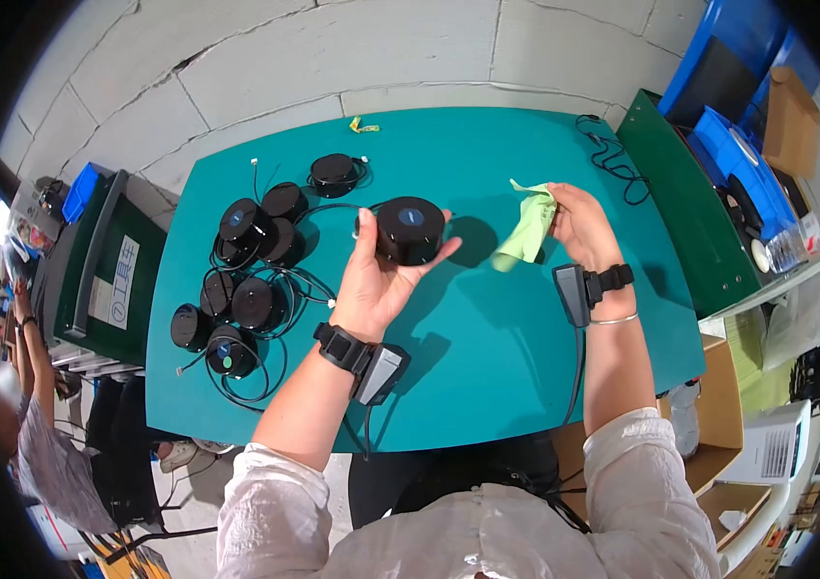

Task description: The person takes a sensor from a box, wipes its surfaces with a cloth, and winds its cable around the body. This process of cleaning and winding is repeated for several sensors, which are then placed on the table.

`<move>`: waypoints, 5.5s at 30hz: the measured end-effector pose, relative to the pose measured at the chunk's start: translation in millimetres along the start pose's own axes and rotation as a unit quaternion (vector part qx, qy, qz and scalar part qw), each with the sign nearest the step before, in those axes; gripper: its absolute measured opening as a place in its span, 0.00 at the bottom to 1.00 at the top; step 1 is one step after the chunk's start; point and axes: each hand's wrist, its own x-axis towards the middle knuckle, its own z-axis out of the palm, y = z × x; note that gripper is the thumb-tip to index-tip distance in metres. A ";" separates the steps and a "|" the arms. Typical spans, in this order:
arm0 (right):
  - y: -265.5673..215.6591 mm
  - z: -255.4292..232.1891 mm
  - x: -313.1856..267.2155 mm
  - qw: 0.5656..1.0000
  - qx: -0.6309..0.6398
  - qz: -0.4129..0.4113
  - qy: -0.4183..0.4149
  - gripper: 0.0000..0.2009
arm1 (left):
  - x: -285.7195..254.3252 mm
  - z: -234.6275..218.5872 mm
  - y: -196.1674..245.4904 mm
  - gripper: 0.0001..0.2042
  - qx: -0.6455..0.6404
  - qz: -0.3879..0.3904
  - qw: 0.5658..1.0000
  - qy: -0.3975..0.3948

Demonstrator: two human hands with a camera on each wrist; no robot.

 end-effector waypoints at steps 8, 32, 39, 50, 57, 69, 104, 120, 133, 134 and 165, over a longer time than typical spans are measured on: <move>6.9 77.1 -39.3 0.944 -0.082 -0.229 -0.224 0.06 | -1.5 -2.3 -2.3 0.22 0.222 0.025 0.974 0.020; 15.0 109.4 -54.3 0.878 -0.286 -0.362 -0.129 0.12 | -13.7 14.8 -17.8 0.46 0.615 0.199 0.762 -0.042; 25.3 109.7 -55.4 0.947 -0.132 -0.290 -0.035 0.10 | -17.3 20.9 -21.4 0.38 0.660 0.199 0.724 -0.016; 6.0 105.9 -55.8 0.989 0.140 -0.035 -0.033 0.07 | -21.9 24.9 -17.9 0.50 0.740 0.281 0.602 -0.103; 24.5 62.8 -22.0 0.977 0.176 0.120 -0.023 0.12 | -20.8 24.6 -14.7 0.48 0.515 0.215 0.820 -0.132; 5.8 109.0 -57.8 0.843 -0.286 -0.447 -0.089 0.15 | -11.7 1.2 -2.6 0.26 0.174 0.010 0.981 -0.084; 24.3 104.2 -48.3 0.975 0.064 -0.201 -0.072 0.21 | -1.5 2.1 -8.5 0.34 -0.014 -0.020 1.000 -0.020; 26.1 127.5 -71.0 0.973 0.200 0.021 -0.114 0.16 | 1.7 1.9 2.2 0.38 0.572 0.305 0.761 -0.025; 29.4 101.5 -46.2 0.946 0.287 0.031 -0.145 0.15 | -0.7 8.1 5.0 0.36 0.714 0.285 0.620 -0.154; 31.5 97.1 -45.0 0.946 0.291 0.031 -0.141 0.15 | -1.7 9.9 3.6 0.36 0.712 0.283 0.622 -0.158; 12.5 107.9 -50.6 0.803 -0.288 -0.496 -0.162 0.16 | -6.4 -2.7 3.7 0.19 0.163 0.006 0.987 -0.011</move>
